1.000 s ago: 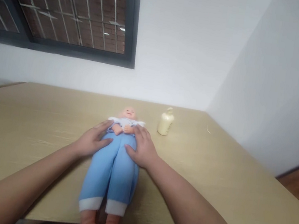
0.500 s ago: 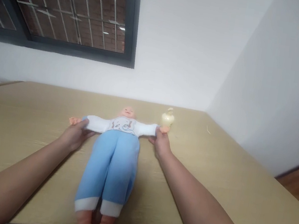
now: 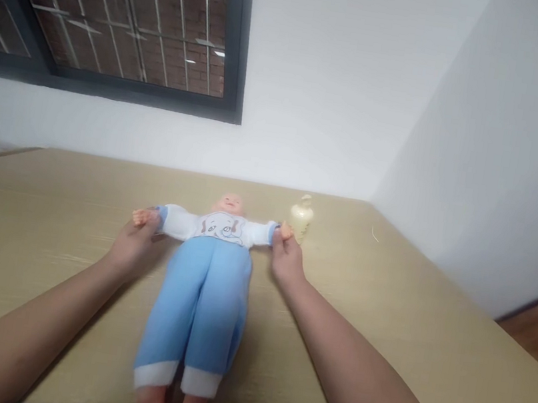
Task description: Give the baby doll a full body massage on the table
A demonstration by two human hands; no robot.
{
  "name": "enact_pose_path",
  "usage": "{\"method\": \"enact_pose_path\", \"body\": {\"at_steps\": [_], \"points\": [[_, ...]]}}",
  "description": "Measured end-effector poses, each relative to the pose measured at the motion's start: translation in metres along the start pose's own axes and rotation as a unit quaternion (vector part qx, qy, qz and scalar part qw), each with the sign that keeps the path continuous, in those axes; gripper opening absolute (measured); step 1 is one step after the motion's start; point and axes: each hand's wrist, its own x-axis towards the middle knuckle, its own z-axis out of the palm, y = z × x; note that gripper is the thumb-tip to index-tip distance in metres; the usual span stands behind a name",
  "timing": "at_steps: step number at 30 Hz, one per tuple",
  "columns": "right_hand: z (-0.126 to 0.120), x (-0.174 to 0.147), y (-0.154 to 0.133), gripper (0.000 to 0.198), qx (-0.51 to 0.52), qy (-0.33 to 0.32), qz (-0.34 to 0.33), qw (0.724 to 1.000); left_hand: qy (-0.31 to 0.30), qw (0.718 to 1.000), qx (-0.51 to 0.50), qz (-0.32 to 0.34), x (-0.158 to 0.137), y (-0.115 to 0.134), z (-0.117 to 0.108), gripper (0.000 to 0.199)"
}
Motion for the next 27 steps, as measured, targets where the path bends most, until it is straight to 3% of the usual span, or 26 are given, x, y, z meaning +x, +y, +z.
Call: {"method": "enact_pose_path", "body": {"at_steps": [3,8,13,16,18,21,24,27], "points": [[-0.005,-0.004,-0.012,0.055,-0.079,-0.028,-0.062,0.995,-0.036,0.984,0.152,0.082,-0.007,0.012,0.000,0.051],[-0.010,-0.016,-0.044,0.052,-0.194,-0.154,-0.186,0.951,-0.167,0.895,0.388,0.144,-0.025,0.037,0.007,0.049],[-0.002,-0.027,-0.068,0.051,-0.276,-0.263,-0.290,0.878,-0.233,0.786,0.511,0.256,-0.038,0.042,0.021,0.053],[0.004,-0.031,-0.071,0.047,-0.307,-0.291,-0.304,0.854,-0.245,0.757,0.538,0.279,-0.042,0.037,0.025,0.057],[0.006,-0.033,-0.070,0.046,-0.302,-0.285,-0.304,0.857,-0.246,0.759,0.534,0.278,-0.043,0.036,0.027,0.059],[0.006,-0.033,-0.062,0.052,-0.263,-0.254,-0.287,0.886,-0.232,0.800,0.488,0.260,-0.043,0.039,0.025,0.059],[0.004,-0.027,-0.050,0.051,-0.179,-0.197,-0.223,0.938,-0.190,0.872,0.400,0.207,-0.036,0.038,0.018,0.053],[0.000,-0.017,-0.037,0.039,-0.057,-0.121,-0.083,0.988,-0.108,0.959,0.247,0.091,-0.020,0.026,0.006,0.045]]}}
